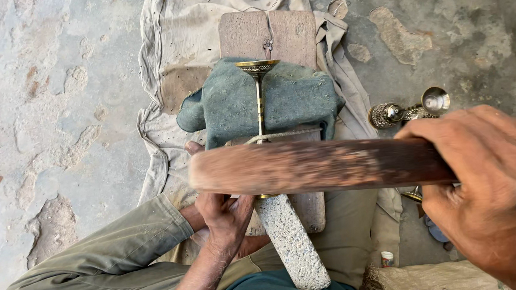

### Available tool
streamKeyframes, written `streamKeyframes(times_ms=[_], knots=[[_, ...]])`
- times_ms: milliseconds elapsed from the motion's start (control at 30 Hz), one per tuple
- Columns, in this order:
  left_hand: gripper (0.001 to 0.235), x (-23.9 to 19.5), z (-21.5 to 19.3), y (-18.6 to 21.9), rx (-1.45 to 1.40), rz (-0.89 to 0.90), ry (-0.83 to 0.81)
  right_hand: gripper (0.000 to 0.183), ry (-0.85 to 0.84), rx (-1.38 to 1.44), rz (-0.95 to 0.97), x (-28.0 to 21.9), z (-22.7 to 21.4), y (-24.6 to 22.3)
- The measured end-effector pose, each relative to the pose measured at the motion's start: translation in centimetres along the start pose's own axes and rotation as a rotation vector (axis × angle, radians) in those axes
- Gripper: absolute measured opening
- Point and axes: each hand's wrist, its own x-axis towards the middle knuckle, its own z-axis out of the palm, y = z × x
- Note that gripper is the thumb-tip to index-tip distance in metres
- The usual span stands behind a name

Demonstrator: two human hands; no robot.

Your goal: The person sits on the floor and uses a wooden mallet to strike a metal chisel against the stem of a brass goblet. The goblet is held steady on a stone block placed on a cloth. The person repeatedly hammers the chisel to create or refine decorative patterns on the metal stem.

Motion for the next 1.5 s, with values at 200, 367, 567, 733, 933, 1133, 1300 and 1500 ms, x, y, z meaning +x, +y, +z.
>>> streamKeyframes(times_ms=[200, 367, 567, 733, 933, 1133, 1300, 1500], knots=[[0.032, -1.7, 1.2, -0.7, 0.028, 0.037, 0.125, 0.058, -0.115, -0.333, -0.118, 1.5, -2.2, -2.0], [0.037, -1.1, 1.2, -0.5, -0.007, 0.081, 0.127, 0.051, -0.082, -0.28, -0.137, 3.1, -2.6, -3.4], [0.041, -1.2, 1.0, -0.4, 0.033, -0.009, 0.057, 0.029, -0.144, -0.466, -0.15, 3.4, -2.4, -4.5], [0.034, -1.0, 0.9, 0.1, -0.147, -0.084, 0.046, 0.029, -0.305, -0.568, -0.145, 3.2, -2.4, -4.4], [0.031, -0.3, 0.4, 0.8, -0.086, -0.11, -0.002, 0.022, -0.241, -0.581, -0.149, 3.7, -2.1, -4.6], [0.033, 0.2, 0.6, 0.9, -0.108, -0.025, 0.031, 0.021, -0.21, -0.496, -0.108, 3.8, -2.0, -4.8], [0.029, 0.3, 0.4, 1.1, -0.106, -0.034, 0.018, 0.026, -0.101, -0.415, -0.16, 3.8, -1.8, -4.7], [0.028, 0.8, 0.5, 1.3, -0.012, -0.031, 0.013, 0.026, -0.197, -0.451, -0.141, 3.9, -1.7, -4.1]])
